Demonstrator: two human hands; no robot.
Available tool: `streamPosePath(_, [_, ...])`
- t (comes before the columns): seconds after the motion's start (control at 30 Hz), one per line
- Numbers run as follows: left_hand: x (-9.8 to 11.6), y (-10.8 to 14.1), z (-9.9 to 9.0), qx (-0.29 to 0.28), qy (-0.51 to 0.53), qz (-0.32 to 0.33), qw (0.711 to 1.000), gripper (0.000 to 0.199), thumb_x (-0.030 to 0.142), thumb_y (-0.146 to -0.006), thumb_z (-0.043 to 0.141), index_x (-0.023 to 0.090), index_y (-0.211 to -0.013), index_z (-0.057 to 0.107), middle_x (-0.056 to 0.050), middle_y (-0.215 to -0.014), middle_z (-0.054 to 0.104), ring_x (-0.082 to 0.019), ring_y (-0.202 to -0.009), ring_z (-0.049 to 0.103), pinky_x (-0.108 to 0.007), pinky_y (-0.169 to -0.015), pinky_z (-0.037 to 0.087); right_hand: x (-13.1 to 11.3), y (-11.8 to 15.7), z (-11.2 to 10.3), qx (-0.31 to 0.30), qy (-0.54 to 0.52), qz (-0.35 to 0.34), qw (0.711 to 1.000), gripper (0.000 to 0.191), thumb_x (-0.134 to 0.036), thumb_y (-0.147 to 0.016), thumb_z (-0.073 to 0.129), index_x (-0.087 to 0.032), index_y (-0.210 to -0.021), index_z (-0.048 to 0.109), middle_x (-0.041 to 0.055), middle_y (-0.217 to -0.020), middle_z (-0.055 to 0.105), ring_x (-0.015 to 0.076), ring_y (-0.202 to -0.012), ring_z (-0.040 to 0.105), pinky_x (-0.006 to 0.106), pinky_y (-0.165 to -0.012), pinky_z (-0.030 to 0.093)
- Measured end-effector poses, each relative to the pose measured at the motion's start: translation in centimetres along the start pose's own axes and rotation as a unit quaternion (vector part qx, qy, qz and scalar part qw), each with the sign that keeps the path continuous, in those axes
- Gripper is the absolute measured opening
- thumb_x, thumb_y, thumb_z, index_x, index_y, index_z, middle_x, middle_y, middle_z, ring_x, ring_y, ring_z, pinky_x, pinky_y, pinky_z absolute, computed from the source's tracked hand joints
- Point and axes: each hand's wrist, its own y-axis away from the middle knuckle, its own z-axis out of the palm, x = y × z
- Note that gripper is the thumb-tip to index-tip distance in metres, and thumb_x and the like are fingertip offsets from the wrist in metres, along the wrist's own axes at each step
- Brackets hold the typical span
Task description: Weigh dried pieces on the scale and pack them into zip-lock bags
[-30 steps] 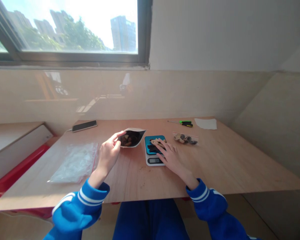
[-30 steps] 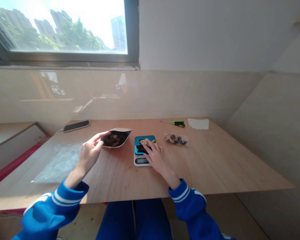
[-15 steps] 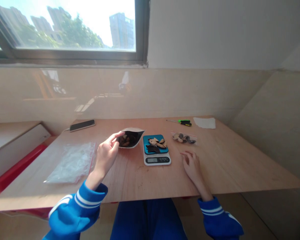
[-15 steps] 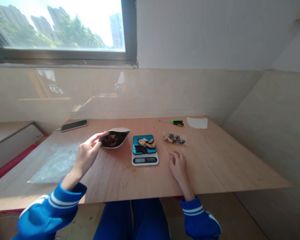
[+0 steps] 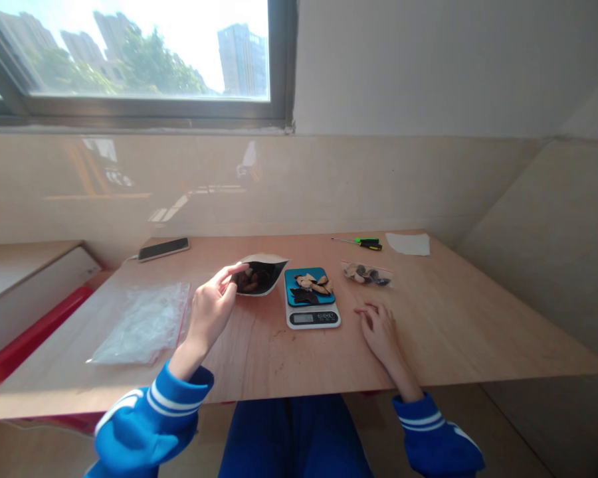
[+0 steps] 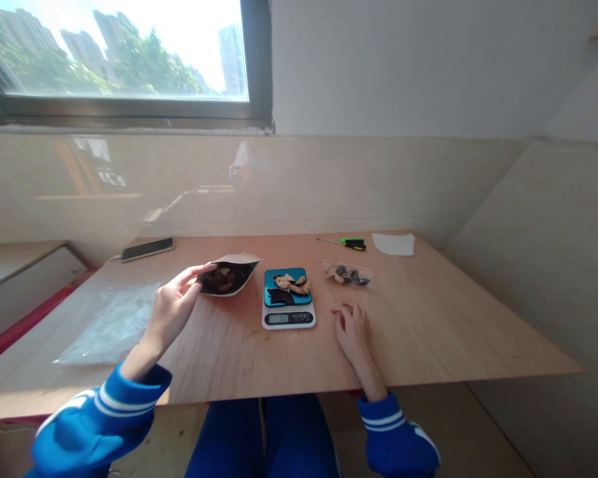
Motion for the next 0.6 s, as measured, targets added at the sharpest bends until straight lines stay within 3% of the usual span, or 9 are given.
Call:
streamPosePath(0.23, [0.0, 0.4, 0.0, -0.005, 0.007, 0.004, 1.0, 0.041, 0.025, -0.079, 0.045, 0.024, -0.112, 0.069, -0.002, -0.106, 0.073, -0.013, -0.061, 0.06, -0.025, -0.061, 0.046, -0.4, -0.1, -0.2, -0.008, 0.012, -0.003, 1.0, 0.023, -0.018, -0.088, 0.042, -0.018, -0.088, 0.065, 0.0125, -0.098, 0.061, 0.0268, -0.095, 0.055, 0.042, -0.084, 0.045])
streamPosePath(0.3, [0.0, -0.3, -0.3, -0.007, 0.0, 0.001, 1.0, 0.041, 0.024, -0.08, 0.045, 0.025, -0.114, 0.068, -0.002, -0.105, 0.073, -0.013, -0.062, 0.061, -0.026, -0.064, 0.048, -0.5, -0.1, -0.3, -0.013, 0.017, -0.002, 1.0, 0.023, -0.018, -0.088, 0.042, -0.018, -0.088, 0.064, 0.0122, -0.097, 0.062, 0.0268, -0.094, 0.055, 0.042, -0.083, 0.044])
streamPosePath(0.4, [-0.6, -3.4, -0.9, 0.038, -0.013, 0.004, 0.999, 0.039, 0.023, -0.083, 0.043, 0.024, -0.114, 0.067, -0.002, -0.103, 0.073, -0.015, -0.072, 0.065, -0.031, -0.076, 0.051, -0.7, -0.1, -0.4, -0.021, 0.018, -0.001, 1.0, 0.022, -0.017, -0.088, 0.042, -0.019, -0.089, 0.064, 0.0116, -0.096, 0.062, 0.0265, -0.093, 0.055, 0.041, -0.083, 0.044])
streamPosePath(0.47, [-1.5, -6.4, -1.0, 0.102, 0.019, 0.037, 0.994, 0.035, 0.027, -0.088, 0.042, 0.019, -0.111, 0.066, -0.007, -0.117, 0.068, -0.02, -0.103, 0.063, -0.036, -0.095, 0.047, -0.8, -0.1, -0.5, -0.024, 0.016, -0.002, 1.0, 0.021, -0.017, -0.087, 0.042, -0.019, -0.091, 0.063, 0.0114, -0.097, 0.062, 0.0264, -0.094, 0.055, 0.041, -0.084, 0.044])
streamPosePath(0.6, [-4.2, -11.3, -0.1, 0.144, 0.008, 0.073, 0.987, 0.052, 0.03, -0.087, 0.052, 0.01, -0.135, 0.043, -0.02, -0.147, 0.039, -0.026, -0.139, 0.035, -0.043, -0.115, 0.027, -0.8, -0.2, -0.4, -0.022, 0.021, -0.001, 1.0, 0.021, -0.016, -0.087, 0.042, -0.019, -0.09, 0.063, 0.0118, -0.097, 0.061, 0.0267, -0.094, 0.055, 0.041, -0.083, 0.043])
